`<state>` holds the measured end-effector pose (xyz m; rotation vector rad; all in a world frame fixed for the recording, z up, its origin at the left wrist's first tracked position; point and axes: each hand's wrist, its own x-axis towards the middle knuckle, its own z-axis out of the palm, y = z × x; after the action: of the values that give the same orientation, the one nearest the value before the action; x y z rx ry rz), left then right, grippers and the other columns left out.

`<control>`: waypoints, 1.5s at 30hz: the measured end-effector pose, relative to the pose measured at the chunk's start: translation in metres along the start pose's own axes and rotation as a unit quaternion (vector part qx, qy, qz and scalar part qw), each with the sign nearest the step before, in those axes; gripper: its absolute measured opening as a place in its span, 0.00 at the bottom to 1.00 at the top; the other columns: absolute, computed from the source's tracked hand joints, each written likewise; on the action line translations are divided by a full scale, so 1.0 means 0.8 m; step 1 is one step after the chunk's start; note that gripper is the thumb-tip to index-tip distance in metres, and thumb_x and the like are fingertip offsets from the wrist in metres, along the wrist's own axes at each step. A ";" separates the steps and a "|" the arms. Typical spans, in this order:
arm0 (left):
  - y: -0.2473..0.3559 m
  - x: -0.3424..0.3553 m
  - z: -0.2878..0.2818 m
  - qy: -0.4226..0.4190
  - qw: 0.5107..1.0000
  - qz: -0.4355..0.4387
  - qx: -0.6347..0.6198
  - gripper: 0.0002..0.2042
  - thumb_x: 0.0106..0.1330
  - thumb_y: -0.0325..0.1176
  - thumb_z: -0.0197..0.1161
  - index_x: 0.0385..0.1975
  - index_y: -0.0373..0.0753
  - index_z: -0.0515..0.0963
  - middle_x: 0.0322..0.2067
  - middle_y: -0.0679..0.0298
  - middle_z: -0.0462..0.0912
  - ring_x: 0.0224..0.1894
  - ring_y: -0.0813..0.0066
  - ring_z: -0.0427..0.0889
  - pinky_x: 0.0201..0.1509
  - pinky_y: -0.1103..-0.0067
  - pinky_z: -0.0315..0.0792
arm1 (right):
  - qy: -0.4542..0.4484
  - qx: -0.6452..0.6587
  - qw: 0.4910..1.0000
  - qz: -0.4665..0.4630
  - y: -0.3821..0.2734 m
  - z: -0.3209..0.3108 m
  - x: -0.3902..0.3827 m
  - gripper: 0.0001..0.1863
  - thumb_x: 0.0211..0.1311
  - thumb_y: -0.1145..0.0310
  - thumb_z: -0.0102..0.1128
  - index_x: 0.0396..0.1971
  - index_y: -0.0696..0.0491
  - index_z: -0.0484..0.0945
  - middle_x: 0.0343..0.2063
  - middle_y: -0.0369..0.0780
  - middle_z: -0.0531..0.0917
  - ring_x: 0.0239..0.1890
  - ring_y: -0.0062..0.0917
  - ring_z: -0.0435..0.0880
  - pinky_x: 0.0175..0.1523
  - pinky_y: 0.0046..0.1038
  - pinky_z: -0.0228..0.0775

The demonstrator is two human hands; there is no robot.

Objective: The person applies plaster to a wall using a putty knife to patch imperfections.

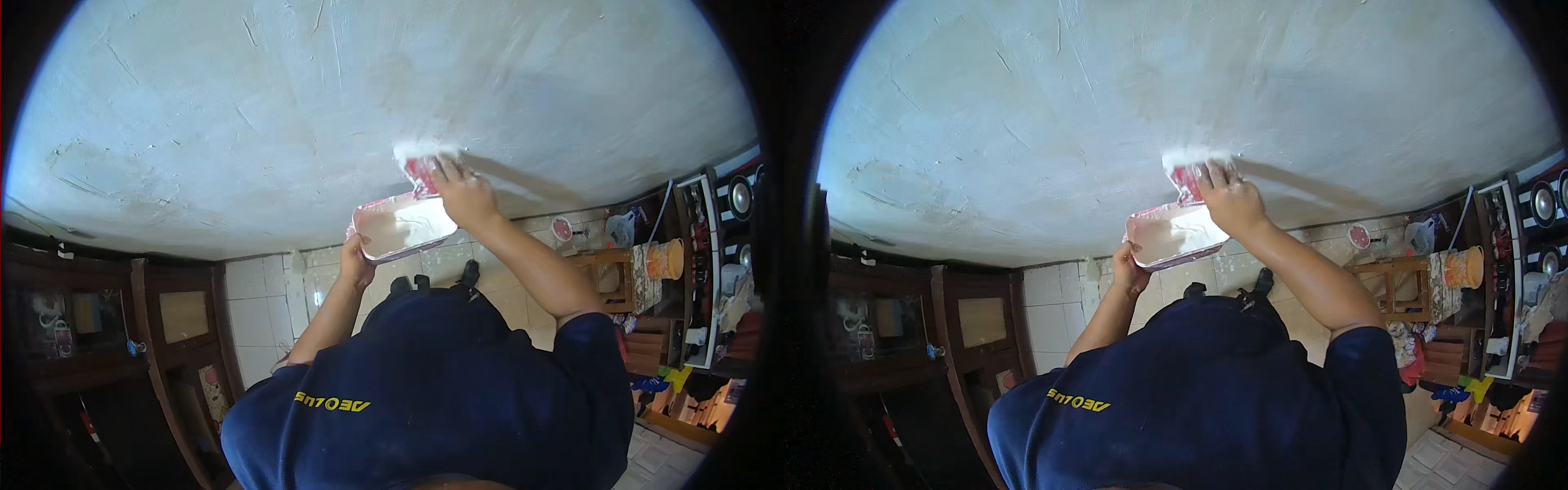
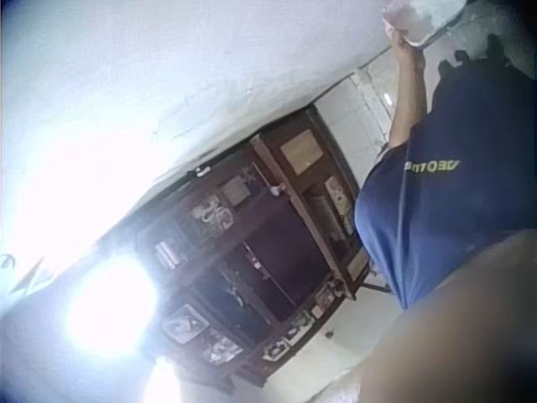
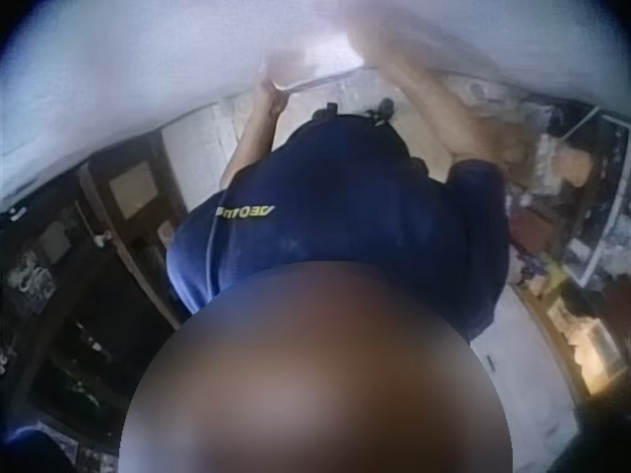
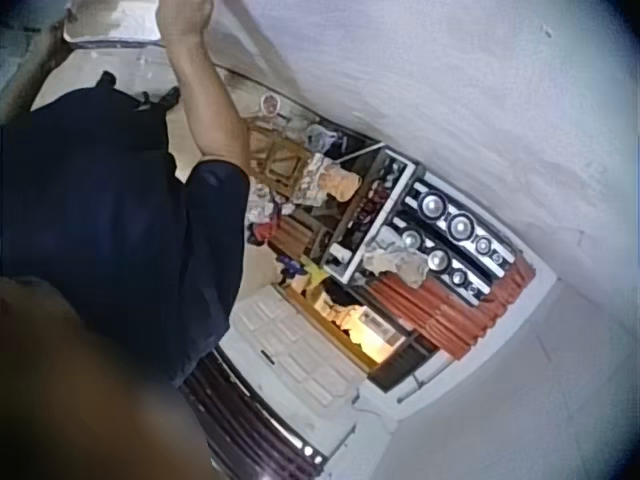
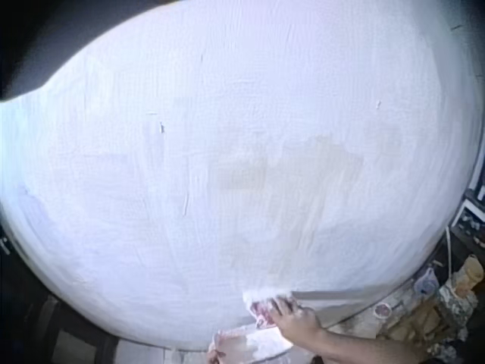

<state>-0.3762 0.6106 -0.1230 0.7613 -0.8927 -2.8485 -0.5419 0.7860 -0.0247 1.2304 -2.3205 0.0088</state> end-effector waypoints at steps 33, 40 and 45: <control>0.007 -0.081 0.006 0.118 0.986 0.090 0.079 0.27 0.52 0.37 0.48 0.55 0.37 0.66 0.51 0.58 0.72 0.55 0.62 0.70 0.60 0.65 0.62 | 0.102 0.816 0.209 0.530 0.001 0.062 -0.094 0.11 0.63 0.62 0.54 0.41 0.52 0.74 0.29 0.34 0.80 0.26 0.18 0.79 0.29 0.20 0.74; 0.024 -0.088 -0.010 0.090 0.990 0.091 0.066 0.29 0.52 0.40 0.49 0.56 0.37 0.65 0.52 0.57 0.72 0.56 0.61 0.70 0.61 0.65 0.61 | 0.076 0.803 0.276 0.523 0.012 0.055 -0.060 0.15 0.58 0.63 0.58 0.41 0.56 0.76 0.29 0.39 0.82 0.22 0.24 0.81 0.23 0.24 0.76; 0.060 -0.079 -0.061 0.071 0.994 0.060 0.066 0.27 0.53 0.41 0.48 0.55 0.37 0.67 0.50 0.57 0.73 0.53 0.60 0.72 0.58 0.66 0.64 | 0.116 0.758 0.340 0.544 0.012 0.038 -0.020 0.12 0.61 0.65 0.55 0.36 0.59 0.76 0.25 0.42 0.81 0.22 0.25 0.81 0.21 0.24 0.75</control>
<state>-0.3018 0.5578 -0.1030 0.8780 -1.0737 -2.6167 -0.5549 0.7973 -0.0558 -0.4127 -1.7706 2.9449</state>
